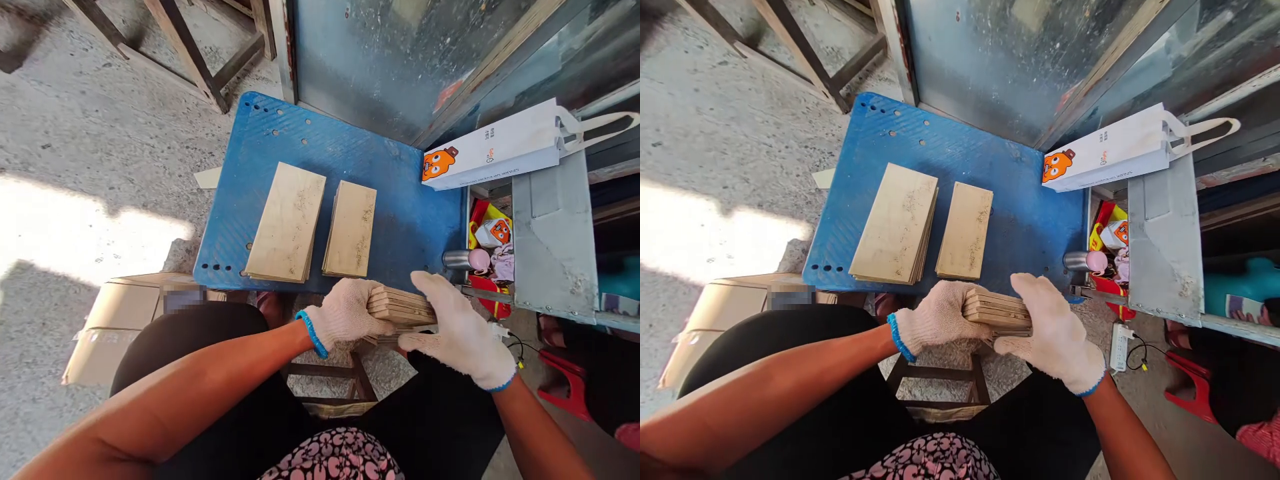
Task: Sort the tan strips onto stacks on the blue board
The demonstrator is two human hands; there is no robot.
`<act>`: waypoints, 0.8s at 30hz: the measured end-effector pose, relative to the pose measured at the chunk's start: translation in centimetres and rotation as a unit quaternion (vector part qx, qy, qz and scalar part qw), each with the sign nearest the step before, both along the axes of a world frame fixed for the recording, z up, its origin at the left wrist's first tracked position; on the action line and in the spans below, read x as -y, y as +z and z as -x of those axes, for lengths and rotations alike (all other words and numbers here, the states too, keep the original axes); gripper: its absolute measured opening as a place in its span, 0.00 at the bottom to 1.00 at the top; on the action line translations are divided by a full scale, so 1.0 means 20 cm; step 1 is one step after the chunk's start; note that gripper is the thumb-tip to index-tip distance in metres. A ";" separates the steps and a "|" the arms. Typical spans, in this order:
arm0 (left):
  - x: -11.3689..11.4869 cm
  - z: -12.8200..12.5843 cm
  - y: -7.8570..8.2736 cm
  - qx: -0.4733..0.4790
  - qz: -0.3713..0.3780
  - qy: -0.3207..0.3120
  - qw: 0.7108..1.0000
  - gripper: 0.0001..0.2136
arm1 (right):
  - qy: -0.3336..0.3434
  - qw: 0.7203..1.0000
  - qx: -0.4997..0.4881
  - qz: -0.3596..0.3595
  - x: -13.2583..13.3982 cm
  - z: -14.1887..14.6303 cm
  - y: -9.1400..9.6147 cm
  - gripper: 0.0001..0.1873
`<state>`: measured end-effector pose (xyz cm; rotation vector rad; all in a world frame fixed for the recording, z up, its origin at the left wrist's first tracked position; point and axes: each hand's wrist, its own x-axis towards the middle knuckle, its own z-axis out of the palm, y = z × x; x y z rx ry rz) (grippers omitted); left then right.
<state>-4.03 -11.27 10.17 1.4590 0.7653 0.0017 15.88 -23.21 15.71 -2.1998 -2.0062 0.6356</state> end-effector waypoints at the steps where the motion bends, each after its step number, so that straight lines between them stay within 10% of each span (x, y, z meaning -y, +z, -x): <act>1: 0.02 0.02 0.00 0.004 -0.006 -0.012 1.000 0.20 | 0.019 0.999 0.000 0.031 -0.01 0.03 0.00 0.44; 13: 0.17 0.19 -0.05 -0.037 -0.092 -0.164 0.981 0.16 | 0.004 0.978 0.001 0.208 0.15 0.34 -0.14 0.29; 19: 0.00 0.17 -0.05 -0.186 -0.183 -0.379 0.888 0.22 | 0.012 0.970 -0.022 0.241 0.16 0.54 -0.38 0.26; 24: -0.19 0.15 0.01 -0.261 -0.260 -0.297 0.881 0.14 | 0.067 0.946 0.016 0.317 0.03 0.62 -0.59 0.25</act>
